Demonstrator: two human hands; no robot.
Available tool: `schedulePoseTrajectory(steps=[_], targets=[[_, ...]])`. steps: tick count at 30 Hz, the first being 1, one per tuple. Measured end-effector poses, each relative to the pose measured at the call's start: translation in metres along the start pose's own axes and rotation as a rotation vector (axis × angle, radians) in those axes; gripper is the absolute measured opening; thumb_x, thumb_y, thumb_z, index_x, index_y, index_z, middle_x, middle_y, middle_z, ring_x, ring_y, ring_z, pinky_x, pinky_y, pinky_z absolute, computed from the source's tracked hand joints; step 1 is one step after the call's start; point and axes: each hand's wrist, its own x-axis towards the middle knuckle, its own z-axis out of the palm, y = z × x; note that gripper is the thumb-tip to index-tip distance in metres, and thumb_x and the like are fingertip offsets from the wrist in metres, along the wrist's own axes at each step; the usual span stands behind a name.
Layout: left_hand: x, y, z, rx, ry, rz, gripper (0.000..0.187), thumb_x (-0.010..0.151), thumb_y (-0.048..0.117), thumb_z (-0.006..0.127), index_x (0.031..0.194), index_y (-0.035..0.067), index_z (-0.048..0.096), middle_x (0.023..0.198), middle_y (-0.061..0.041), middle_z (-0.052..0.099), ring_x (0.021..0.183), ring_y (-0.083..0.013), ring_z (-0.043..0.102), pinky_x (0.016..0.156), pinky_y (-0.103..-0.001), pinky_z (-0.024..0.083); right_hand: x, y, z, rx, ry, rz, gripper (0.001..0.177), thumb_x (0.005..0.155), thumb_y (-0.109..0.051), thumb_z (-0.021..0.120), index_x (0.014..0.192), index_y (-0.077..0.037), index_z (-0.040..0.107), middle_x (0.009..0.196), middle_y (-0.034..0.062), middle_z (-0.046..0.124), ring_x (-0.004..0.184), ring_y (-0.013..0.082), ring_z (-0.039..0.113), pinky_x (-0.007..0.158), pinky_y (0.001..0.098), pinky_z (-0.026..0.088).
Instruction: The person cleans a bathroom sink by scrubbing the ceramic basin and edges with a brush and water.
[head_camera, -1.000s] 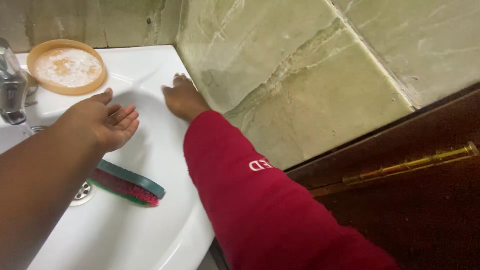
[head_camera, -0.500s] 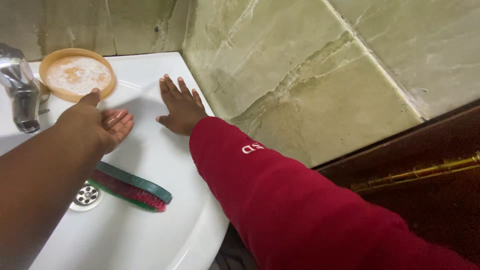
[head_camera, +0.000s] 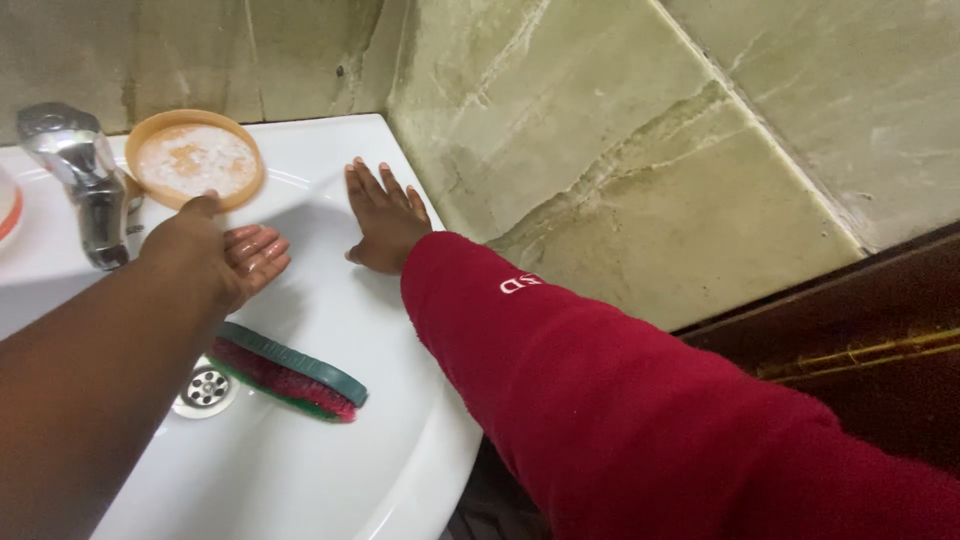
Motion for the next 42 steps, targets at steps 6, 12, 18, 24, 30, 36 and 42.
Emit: schedulePoseTrajectory(steps=[6, 12, 18, 24, 30, 36, 42], targets=[[0.007, -0.002, -0.009, 0.061, -0.017, 0.057, 0.037, 0.104, 0.025, 0.046, 0.118, -0.009, 0.053, 0.112, -0.022, 0.066, 0.11, -0.0346, 0.073, 0.101, -0.05, 0.062, -0.001, -0.001, -0.001, -0.018, -0.004, -0.002, 0.116, 0.084, -0.04, 0.076, 0.163, -0.017, -0.006, 0.173, 0.0009, -0.005, 0.159, 0.0263, -0.006, 0.127, 0.0491, 0.007], [-0.028, -0.01, -0.025, 0.094, -0.054, 0.146, 0.04, 0.103, 0.024, 0.048, 0.123, -0.01, 0.05, 0.113, -0.023, 0.063, 0.109, -0.0324, 0.073, 0.101, -0.045, 0.063, -0.002, -0.002, -0.004, -0.006, -0.034, -0.001, 0.118, 0.083, -0.04, 0.078, 0.162, -0.016, -0.007, 0.173, 0.0019, -0.007, 0.159, 0.0264, -0.008, 0.127, 0.0493, 0.006], [-0.076, -0.003, -0.046, 0.046, -0.196, 0.187, 0.046, 0.098, 0.022, 0.047, 0.128, -0.013, 0.044, 0.116, -0.024, 0.06, 0.114, -0.0355, 0.069, 0.1, -0.045, 0.062, 0.001, -0.002, -0.002, -0.033, -0.032, 0.003, 0.12, 0.081, -0.04, 0.079, 0.164, -0.014, -0.003, 0.174, 0.0035, -0.005, 0.161, 0.0288, -0.006, 0.128, 0.0506, 0.009], [-0.125, 0.021, -0.069, 0.074, -0.18, 0.265, 0.047, 0.096, 0.023, 0.048, 0.126, -0.013, 0.046, 0.117, -0.024, 0.062, 0.113, -0.0323, 0.07, 0.101, -0.041, 0.062, 0.001, -0.004, -0.005, -0.024, -0.074, -0.012, 0.121, 0.083, -0.04, 0.078, 0.163, -0.012, -0.009, 0.173, 0.0047, -0.01, 0.159, 0.028, -0.011, 0.127, 0.05, 0.004], [-0.153, 0.042, -0.087, 0.105, -0.176, 0.325, 0.047, 0.095, 0.024, 0.046, 0.126, -0.012, 0.047, 0.113, -0.023, 0.064, 0.109, -0.0317, 0.071, 0.099, -0.042, 0.062, 0.001, -0.005, -0.008, -0.045, -0.117, 0.009, 0.12, 0.084, -0.044, 0.076, 0.163, -0.015, -0.011, 0.174, 0.0031, -0.013, 0.159, 0.0267, -0.014, 0.127, 0.0494, 0.003], [-0.174, 0.069, -0.113, 0.082, -0.079, 0.431, 0.048, 0.102, 0.03, 0.041, 0.132, -0.007, 0.042, 0.113, -0.024, 0.062, 0.108, -0.0315, 0.072, 0.097, -0.043, 0.058, 0.001, -0.005, -0.006, -0.034, -0.091, 0.021, 0.122, 0.083, -0.043, 0.078, 0.163, -0.017, -0.01, 0.174, 0.0014, -0.011, 0.159, 0.025, -0.012, 0.128, 0.0493, 0.004], [-0.17, 0.099, -0.134, 0.046, 0.025, 0.541, 0.05, 0.107, 0.031, 0.039, 0.133, -0.012, 0.037, 0.118, -0.026, 0.064, 0.114, -0.0321, 0.074, 0.097, -0.041, 0.059, 0.001, -0.006, -0.006, -0.042, -0.08, 0.031, 0.123, 0.08, -0.043, 0.079, 0.164, -0.017, -0.008, 0.174, 0.002, -0.007, 0.16, 0.026, -0.008, 0.128, 0.0501, 0.008]])
